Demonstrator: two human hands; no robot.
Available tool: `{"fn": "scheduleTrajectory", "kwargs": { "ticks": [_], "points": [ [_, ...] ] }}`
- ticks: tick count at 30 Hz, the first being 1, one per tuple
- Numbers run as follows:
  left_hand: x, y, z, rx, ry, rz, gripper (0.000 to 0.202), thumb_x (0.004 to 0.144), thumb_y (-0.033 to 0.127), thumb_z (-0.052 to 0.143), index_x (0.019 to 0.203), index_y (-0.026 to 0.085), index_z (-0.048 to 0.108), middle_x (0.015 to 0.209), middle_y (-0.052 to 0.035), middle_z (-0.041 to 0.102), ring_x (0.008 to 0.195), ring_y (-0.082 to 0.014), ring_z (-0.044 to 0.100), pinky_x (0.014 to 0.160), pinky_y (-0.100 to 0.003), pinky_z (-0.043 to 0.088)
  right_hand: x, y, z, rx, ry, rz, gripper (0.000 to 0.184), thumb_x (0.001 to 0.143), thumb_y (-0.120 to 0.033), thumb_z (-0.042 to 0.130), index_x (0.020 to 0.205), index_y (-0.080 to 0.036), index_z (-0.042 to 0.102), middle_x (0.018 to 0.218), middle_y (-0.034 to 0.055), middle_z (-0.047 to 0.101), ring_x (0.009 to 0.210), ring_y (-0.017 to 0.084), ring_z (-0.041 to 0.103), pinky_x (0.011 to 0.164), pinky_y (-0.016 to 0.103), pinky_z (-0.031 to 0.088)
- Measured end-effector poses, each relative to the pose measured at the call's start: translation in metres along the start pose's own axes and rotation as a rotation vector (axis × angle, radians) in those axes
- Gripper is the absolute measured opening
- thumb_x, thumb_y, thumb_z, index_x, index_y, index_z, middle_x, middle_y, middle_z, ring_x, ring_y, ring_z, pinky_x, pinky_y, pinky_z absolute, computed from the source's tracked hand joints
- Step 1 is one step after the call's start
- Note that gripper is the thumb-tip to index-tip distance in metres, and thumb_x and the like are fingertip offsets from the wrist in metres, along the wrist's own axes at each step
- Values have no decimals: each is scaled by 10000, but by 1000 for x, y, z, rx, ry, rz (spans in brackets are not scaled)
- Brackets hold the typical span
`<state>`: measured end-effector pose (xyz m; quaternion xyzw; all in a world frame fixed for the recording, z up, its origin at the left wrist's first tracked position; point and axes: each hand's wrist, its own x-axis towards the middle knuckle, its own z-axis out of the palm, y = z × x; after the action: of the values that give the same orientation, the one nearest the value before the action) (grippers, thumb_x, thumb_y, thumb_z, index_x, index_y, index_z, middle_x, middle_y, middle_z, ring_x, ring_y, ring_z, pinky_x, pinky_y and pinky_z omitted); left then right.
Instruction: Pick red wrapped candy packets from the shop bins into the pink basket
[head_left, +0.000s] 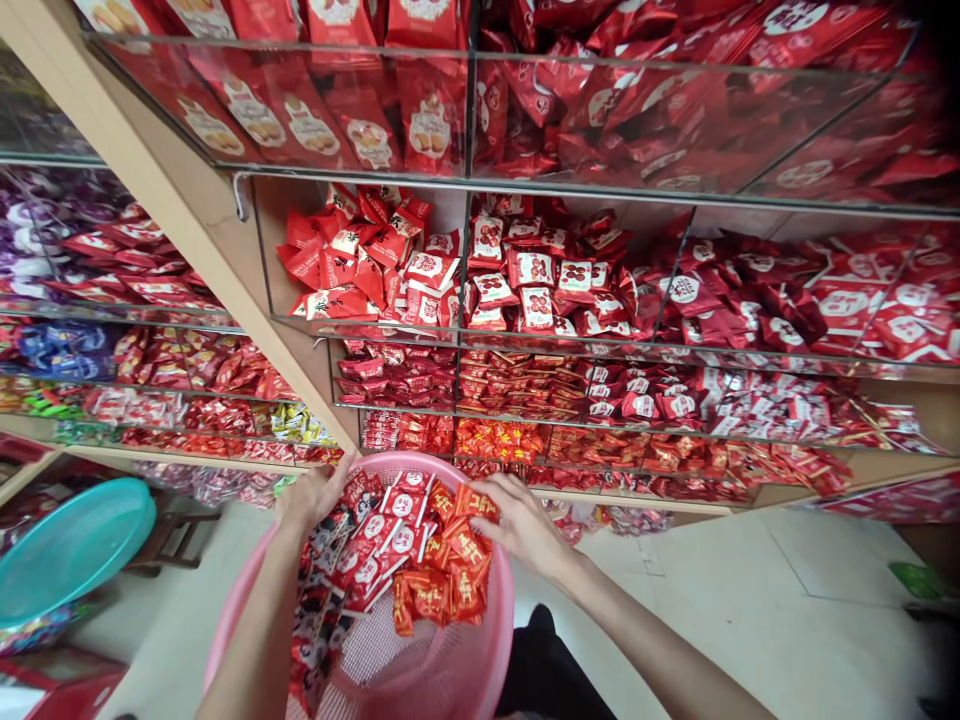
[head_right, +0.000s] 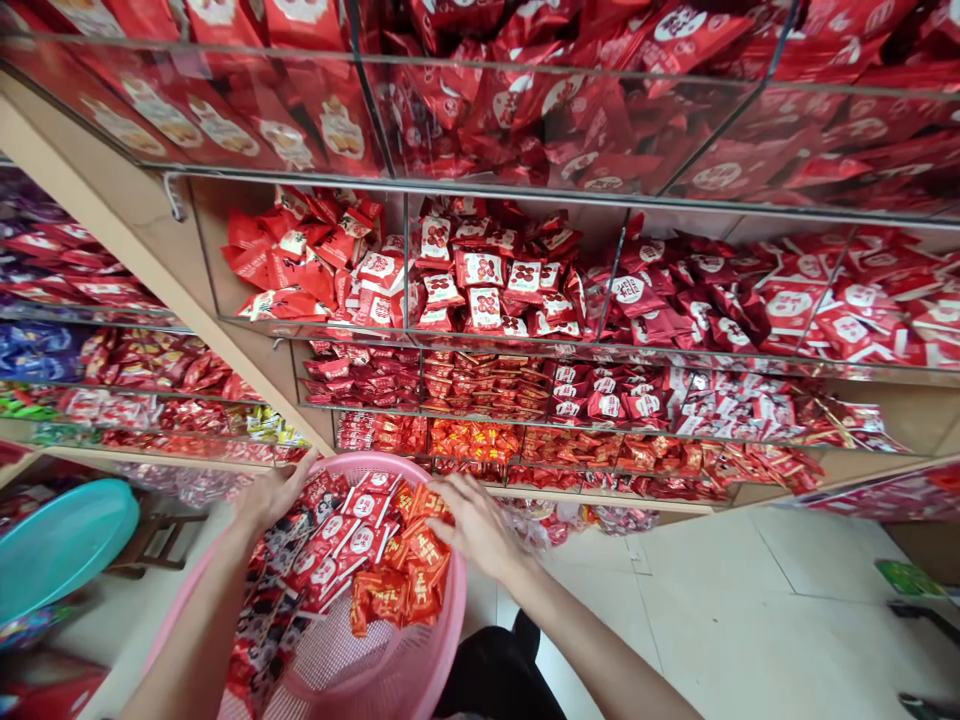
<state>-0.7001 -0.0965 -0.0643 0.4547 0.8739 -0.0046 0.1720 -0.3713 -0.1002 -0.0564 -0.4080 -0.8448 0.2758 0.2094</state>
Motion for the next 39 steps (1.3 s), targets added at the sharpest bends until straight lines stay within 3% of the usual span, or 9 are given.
{"fn": "scheduleTrajectory", "kwargs": {
  "ticks": [3,8,14,19,27,31,35,39],
  "points": [
    [-1,-1,0,-3,-2,2,866,697,771,184,972,124,689,981,-227,678,962,-399,607,827,-492,427,3,-20,8,-21,-61,-20,423,824,-305,564,1239,-242,512,1192,63,563,1116,218,501,969,375,398],
    [-2,-3,-3,-12,-5,20,846,707,756,188,934,119,696,952,-227,685,943,-391,615,827,-482,428,5,-36,30,-162,-34,88,461,810,-245,549,1263,-189,493,1214,114,551,1115,260,506,951,414,414],
    [-1,-3,-3,-19,-21,-1,867,705,763,182,956,108,692,986,-237,673,958,-392,609,830,-476,428,1,-51,32,-238,-169,-78,416,790,-154,539,1203,-201,524,1119,87,595,1054,257,512,928,427,413],
    [-2,-1,-4,-17,-20,-17,858,715,756,179,968,116,691,1014,-221,671,992,-381,598,855,-470,415,16,-46,12,-281,-252,-174,325,815,-99,472,1100,-217,574,1048,63,621,1019,235,519,906,402,408],
    [1,-8,-1,-37,-21,-28,866,708,762,191,997,114,687,1044,-230,659,1006,-397,586,856,-486,413,28,-28,11,-172,-268,-162,233,842,-259,525,1052,-230,621,1005,46,657,981,214,563,887,350,415],
    [1,-15,1,-38,-43,-35,877,706,767,171,979,118,694,1035,-224,663,1006,-401,586,868,-493,408,46,-2,16,-1,-96,-66,294,897,-378,436,1087,-227,600,1035,41,653,935,179,595,821,290,442],
    [-2,-18,0,-40,-35,-30,857,718,745,183,990,111,692,1018,-221,670,996,-389,595,857,-478,420,78,55,40,-38,108,271,230,886,-286,449,1035,-217,610,1019,32,666,905,152,618,809,253,447],
    [-3,-21,1,-30,-30,-15,805,736,704,222,1011,107,686,982,-217,681,944,-374,621,819,-461,440,105,98,73,-95,153,372,308,831,-213,507,1130,-167,566,1134,109,613,1000,208,587,830,299,444]
  ]
}}
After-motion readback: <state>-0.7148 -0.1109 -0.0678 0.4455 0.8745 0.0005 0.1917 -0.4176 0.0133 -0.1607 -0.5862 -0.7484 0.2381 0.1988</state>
